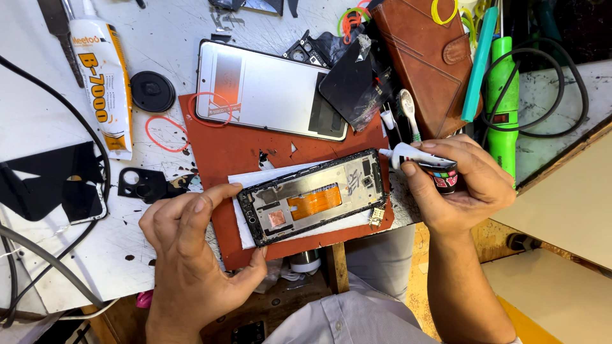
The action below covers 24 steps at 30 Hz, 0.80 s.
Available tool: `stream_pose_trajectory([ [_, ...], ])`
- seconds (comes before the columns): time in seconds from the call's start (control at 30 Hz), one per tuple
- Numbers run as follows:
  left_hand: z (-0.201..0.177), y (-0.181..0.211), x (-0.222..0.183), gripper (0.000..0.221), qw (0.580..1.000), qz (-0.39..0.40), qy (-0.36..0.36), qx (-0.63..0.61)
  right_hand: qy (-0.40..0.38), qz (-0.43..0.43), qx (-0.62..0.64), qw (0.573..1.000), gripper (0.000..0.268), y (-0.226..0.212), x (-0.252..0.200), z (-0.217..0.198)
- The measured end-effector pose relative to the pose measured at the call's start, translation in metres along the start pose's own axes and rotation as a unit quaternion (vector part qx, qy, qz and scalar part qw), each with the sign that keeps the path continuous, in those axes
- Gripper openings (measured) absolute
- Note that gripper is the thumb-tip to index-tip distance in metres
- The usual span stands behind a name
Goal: The person applies adhesive to the frame of a mobile phone using a tube, cleans the edges with a cloth, and then aligns and installs a replacement screen onto the chassis.
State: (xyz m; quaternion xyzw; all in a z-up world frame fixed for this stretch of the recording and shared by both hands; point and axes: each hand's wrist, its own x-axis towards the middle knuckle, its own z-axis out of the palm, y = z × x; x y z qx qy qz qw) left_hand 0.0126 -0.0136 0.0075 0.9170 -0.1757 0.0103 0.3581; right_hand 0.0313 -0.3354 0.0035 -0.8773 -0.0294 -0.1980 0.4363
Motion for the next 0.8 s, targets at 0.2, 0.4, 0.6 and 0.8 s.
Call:
stream_pose_trajectory([
  [0.2,0.0003,0.0,-0.0001,0.116,1.0,0.004,0.002,-0.002,-0.002,-0.006,0.009,1.0,0.023,0.0005,0.0002,0.0003],
  [0.4,0.0006,-0.0009,0.0005,0.116,1.0,0.007,0.004,-0.004,0.004,0.001,0.012,1.0,0.025,0.0008,0.0005,-0.0001],
  [0.6,0.0,-0.0005,0.0001,0.116,1.0,0.002,0.0,-0.001,0.006,0.002,0.025,1.0,0.025,0.0018,0.0008,-0.0007],
  [0.8,0.0005,-0.001,0.0003,0.116,1.0,0.008,0.004,0.002,0.006,0.005,0.023,1.0,0.025,0.0009,0.0011,-0.0004],
])
